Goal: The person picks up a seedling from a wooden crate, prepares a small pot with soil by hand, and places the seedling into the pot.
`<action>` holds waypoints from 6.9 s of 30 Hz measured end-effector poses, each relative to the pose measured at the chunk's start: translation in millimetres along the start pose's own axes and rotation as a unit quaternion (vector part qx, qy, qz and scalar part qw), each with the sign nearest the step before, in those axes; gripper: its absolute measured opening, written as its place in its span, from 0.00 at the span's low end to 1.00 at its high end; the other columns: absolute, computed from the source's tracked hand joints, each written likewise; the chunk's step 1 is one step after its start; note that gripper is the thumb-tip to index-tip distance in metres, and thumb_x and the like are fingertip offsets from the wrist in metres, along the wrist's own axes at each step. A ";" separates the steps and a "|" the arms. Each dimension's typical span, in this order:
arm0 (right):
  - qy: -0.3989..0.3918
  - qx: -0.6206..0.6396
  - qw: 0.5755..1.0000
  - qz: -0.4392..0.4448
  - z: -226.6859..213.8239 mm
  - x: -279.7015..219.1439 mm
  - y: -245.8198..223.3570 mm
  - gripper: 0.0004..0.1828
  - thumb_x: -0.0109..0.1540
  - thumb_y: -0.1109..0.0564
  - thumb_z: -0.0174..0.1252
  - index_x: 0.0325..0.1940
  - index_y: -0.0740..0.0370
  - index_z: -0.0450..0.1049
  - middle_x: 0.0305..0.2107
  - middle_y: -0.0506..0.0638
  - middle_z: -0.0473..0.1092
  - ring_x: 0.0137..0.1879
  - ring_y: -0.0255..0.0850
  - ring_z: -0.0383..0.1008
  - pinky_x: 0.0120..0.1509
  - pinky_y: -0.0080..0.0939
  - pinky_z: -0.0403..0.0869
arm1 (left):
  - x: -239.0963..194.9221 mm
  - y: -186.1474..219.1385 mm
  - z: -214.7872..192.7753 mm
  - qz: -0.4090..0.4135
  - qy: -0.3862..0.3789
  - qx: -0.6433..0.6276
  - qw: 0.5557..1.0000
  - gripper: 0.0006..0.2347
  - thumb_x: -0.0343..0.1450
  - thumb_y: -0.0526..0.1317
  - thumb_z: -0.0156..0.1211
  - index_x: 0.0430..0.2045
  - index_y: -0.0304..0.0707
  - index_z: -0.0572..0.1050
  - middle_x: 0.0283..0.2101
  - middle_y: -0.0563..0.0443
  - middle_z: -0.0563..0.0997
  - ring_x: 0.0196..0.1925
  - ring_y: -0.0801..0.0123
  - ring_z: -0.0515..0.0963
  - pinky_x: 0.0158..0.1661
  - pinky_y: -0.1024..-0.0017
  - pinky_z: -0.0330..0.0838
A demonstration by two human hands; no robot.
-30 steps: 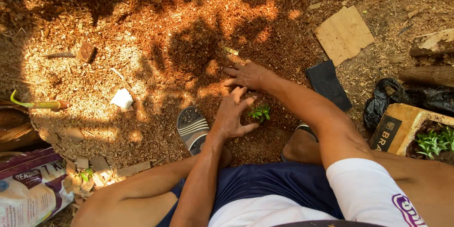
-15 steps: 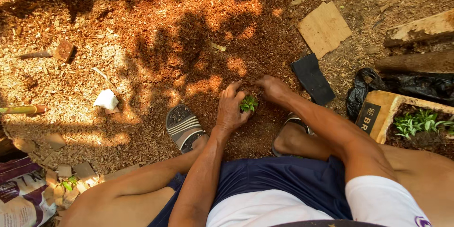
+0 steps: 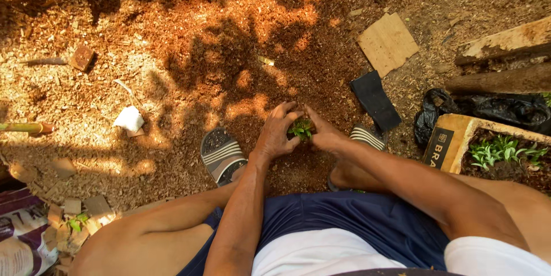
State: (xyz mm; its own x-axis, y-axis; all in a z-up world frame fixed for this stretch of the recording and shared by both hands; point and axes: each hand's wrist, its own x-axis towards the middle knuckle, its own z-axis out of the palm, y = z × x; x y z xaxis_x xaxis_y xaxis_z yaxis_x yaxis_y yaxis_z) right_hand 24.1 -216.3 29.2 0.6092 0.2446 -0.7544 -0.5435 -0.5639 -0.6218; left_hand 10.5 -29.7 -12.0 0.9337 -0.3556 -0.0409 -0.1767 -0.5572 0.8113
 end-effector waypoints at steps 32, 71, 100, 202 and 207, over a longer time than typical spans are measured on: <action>0.057 -0.381 0.904 -0.183 -28.5 51.8 105.9 0.26 0.62 0.61 0.62 0.66 0.50 0.73 0.61 0.56 0.69 0.62 0.53 0.71 0.66 0.50 0.74 | 11.0 8.4 -24.9 -0.074 -0.093 0.063 0.991 0.26 0.54 0.36 0.76 0.48 0.52 0.80 0.73 0.51 0.61 0.76 0.47 0.55 0.72 0.47 0.48; -0.004 -0.433 0.880 -0.195 -20.1 69.3 40.9 0.06 0.74 0.52 0.52 0.54 0.49 0.71 0.49 0.56 0.71 0.39 0.45 0.76 0.37 0.47 0.82 | 0.7 14.1 -11.2 -0.205 -0.073 0.204 0.955 0.19 0.62 0.37 0.74 0.46 0.40 0.77 0.71 0.37 0.61 0.72 0.44 0.60 0.66 0.41 0.52; -0.029 -0.447 0.888 -0.103 -26.1 47.4 63.4 0.26 0.64 0.52 0.53 0.67 0.50 0.65 0.61 0.57 0.62 0.54 0.51 0.75 0.57 0.53 0.78 | -6.9 -1.9 -32.6 -0.144 -0.058 -0.031 0.987 0.25 0.62 0.39 0.70 0.57 0.51 0.76 0.74 0.40 0.55 0.75 0.43 0.54 0.70 0.48 0.48; -0.019 0.155 0.983 -0.096 -34.4 85.8 -2.2 0.33 0.59 0.67 0.45 0.68 0.46 0.69 0.59 0.55 0.74 0.60 0.45 0.78 0.63 0.50 0.79 | -11.8 -15.3 -51.2 -0.508 -0.091 -0.200 0.833 0.29 0.72 0.59 0.49 0.68 0.51 0.63 0.62 0.34 0.74 0.57 0.43 0.82 0.56 0.50 0.80; 0.016 -0.472 0.874 -0.111 -19.9 69.4 70.6 0.35 0.56 0.55 0.65 0.68 0.50 0.68 0.51 0.59 0.70 0.53 0.50 0.71 0.53 0.46 0.78 | -12.5 -29.5 -33.5 -0.226 -0.016 -0.093 0.970 0.24 0.72 0.56 0.53 0.62 0.53 0.74 0.63 0.38 0.74 0.65 0.51 0.73 0.65 0.53 0.66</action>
State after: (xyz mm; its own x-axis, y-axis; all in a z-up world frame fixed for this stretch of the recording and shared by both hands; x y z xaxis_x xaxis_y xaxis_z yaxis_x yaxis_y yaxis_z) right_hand 39.6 -254.9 -62.9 0.6630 0.4173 -0.6215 0.3006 -0.9087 -0.2896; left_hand 14.5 16.3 -15.9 0.8921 -0.1314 -0.4323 0.3100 -0.5181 0.7972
